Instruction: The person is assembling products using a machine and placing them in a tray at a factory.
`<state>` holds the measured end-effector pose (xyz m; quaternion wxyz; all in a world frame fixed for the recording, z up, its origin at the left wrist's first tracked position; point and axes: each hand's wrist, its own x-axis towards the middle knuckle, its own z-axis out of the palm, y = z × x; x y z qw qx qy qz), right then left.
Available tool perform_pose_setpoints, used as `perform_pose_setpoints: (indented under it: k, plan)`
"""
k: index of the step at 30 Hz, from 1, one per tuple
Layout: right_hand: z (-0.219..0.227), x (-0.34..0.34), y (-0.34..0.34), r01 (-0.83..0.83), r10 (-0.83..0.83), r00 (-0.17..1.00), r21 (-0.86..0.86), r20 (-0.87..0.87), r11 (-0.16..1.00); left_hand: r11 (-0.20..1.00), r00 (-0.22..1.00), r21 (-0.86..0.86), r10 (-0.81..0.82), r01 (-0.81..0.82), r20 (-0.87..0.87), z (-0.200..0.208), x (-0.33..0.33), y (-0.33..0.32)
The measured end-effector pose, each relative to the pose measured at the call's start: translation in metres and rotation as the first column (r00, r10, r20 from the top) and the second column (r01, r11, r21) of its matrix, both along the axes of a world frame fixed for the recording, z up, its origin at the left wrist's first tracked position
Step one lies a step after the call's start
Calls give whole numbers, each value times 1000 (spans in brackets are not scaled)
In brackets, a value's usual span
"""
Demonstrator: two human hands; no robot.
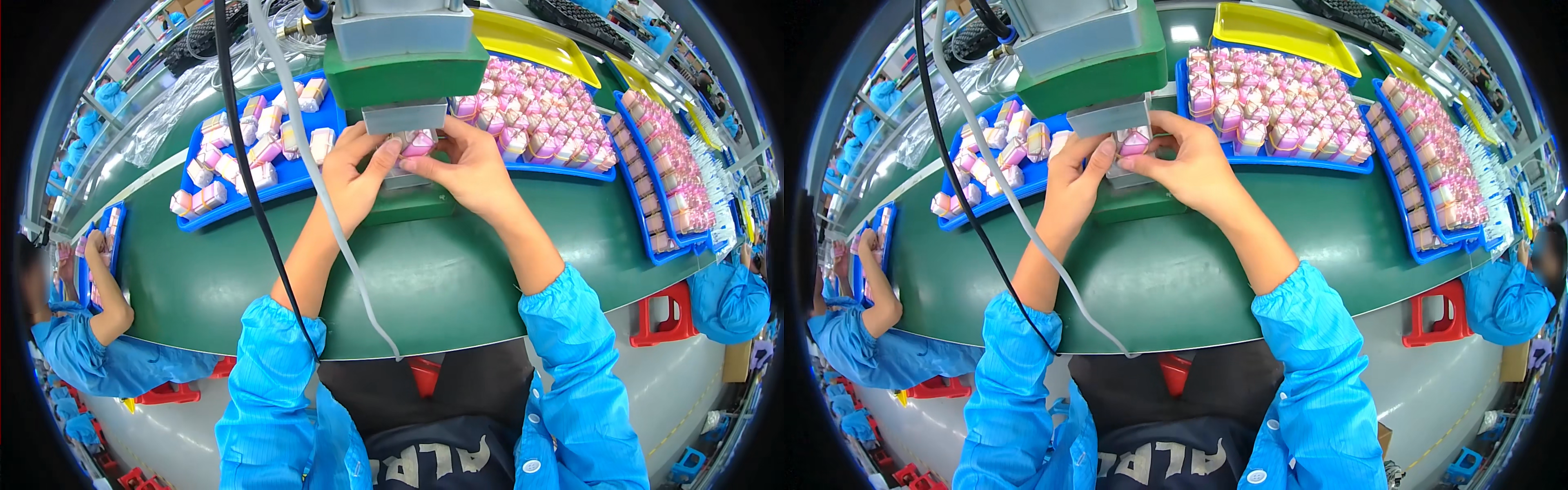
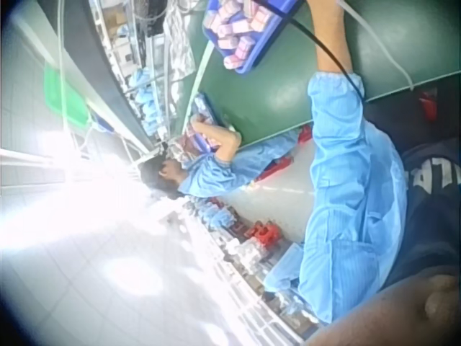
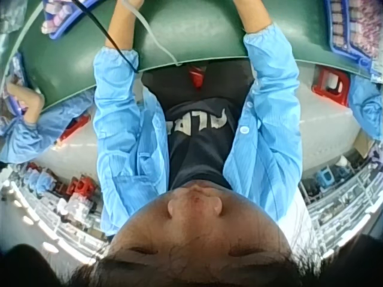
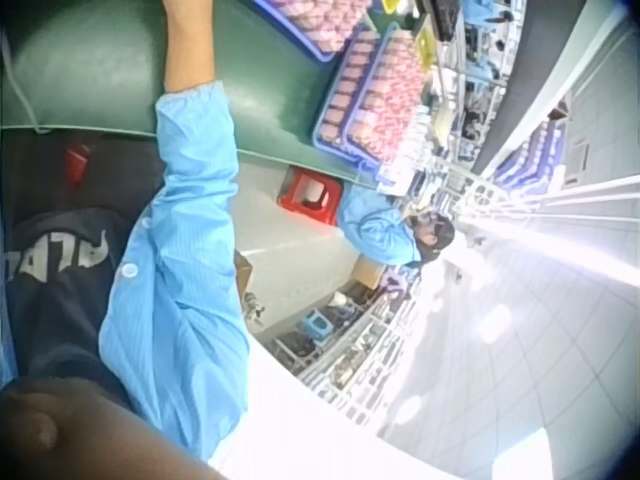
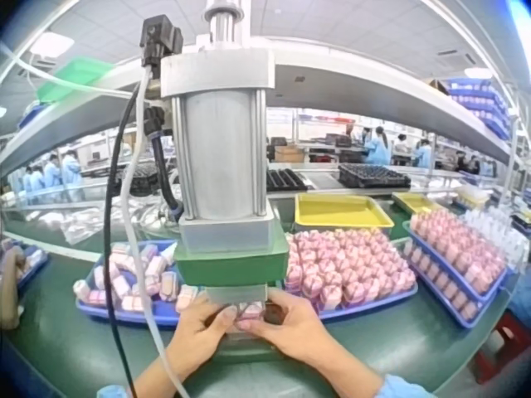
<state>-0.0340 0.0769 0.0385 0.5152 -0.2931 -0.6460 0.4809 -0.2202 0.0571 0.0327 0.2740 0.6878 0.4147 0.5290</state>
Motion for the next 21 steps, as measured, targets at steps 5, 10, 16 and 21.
perform_pose_setpoints:
  k: [5, 10, 16, 21]
  plan:
    - [7, 5, 1, 101, -226, 919, 363, 321, 926, 997, 999, -79, 9, -12, -33, 4, -1, -3]
    - [5, 8, 4, 46, -246, 894, 469, 374, 882, 988, 999, -152, 29, -34, -34, 10, -4, -4]
    - [3, 6, 3, 43, -161, 929, 335, 333, 941, 997, 971, -6, 70, -73, -230, 7, -13, -1]
    - [-3, 11, 8, 59, -180, 932, 359, 315, 932, 996, 982, -39, 68, -76, -176, 7, -6, -3]
